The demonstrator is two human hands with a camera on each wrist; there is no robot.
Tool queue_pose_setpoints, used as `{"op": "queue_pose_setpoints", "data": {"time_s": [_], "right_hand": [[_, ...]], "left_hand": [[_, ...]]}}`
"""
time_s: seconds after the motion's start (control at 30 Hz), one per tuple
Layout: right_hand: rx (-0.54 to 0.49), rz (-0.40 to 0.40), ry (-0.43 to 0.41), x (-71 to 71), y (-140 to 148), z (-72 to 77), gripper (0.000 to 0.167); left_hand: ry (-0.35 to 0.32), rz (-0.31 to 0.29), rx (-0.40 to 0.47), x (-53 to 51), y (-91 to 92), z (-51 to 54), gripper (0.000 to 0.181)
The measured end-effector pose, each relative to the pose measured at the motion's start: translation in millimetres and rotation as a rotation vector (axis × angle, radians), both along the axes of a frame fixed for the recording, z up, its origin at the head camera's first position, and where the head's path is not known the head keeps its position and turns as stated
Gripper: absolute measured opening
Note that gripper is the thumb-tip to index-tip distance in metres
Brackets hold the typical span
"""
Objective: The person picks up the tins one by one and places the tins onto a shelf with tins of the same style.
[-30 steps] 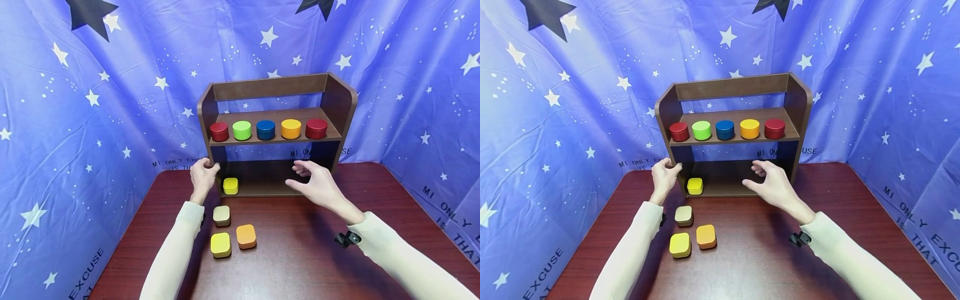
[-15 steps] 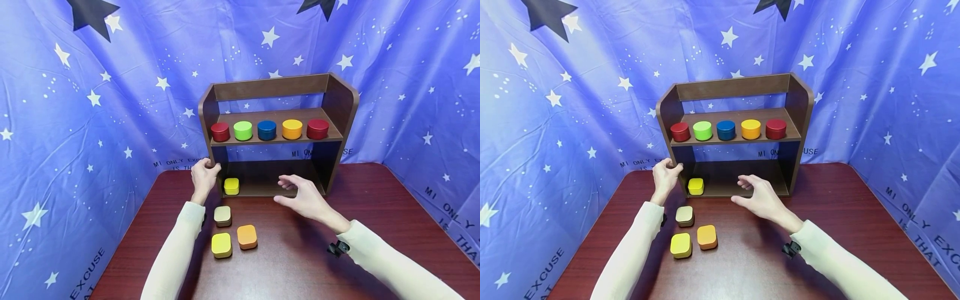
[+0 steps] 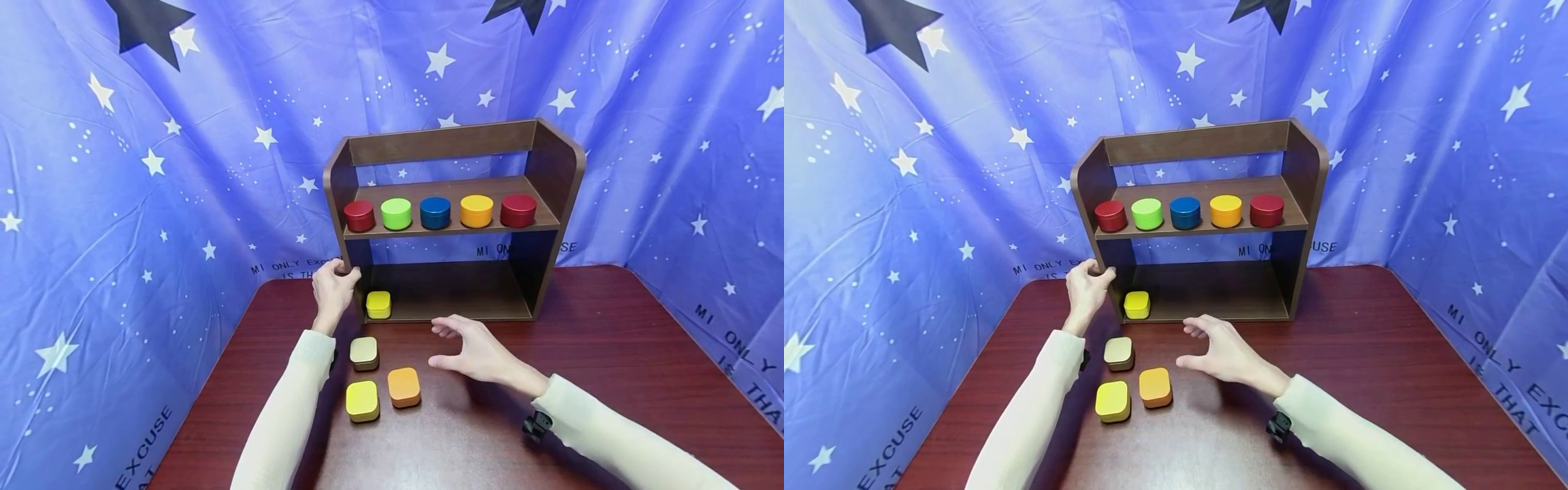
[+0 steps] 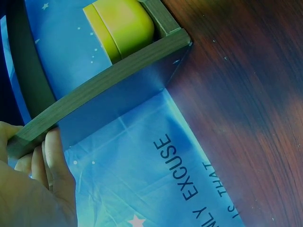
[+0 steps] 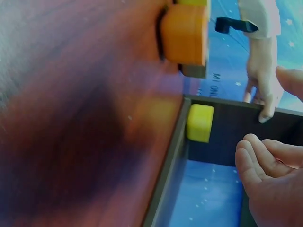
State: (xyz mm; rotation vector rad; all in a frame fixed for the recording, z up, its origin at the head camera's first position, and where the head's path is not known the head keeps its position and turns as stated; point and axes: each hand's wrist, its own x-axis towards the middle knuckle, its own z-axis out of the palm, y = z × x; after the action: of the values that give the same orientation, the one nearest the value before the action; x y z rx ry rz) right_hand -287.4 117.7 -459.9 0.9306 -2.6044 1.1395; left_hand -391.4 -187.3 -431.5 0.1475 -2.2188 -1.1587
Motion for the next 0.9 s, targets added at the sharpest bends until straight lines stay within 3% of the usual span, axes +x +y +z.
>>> {"op": "queue_pose_setpoints", "data": {"time_s": [0.37,0.57,0.9], "right_hand": [[0.012,0.109,-0.064,2.9,-15.2,-26.2,0.073],[-0.001,0.158,-0.040,5.0,-22.3,-37.1,0.074],[0.067,0.162,-0.075,5.5,-29.2,-47.2,0.079]], "left_hand": [[0.006,-0.002,-0.006,0.1,-0.4,1.4,0.018],[0.008,-0.009,-0.005,-0.3,-1.3,0.8,0.019],[0.000,-0.011,-0.004,-0.1,-0.9,-0.1,0.018]]}}
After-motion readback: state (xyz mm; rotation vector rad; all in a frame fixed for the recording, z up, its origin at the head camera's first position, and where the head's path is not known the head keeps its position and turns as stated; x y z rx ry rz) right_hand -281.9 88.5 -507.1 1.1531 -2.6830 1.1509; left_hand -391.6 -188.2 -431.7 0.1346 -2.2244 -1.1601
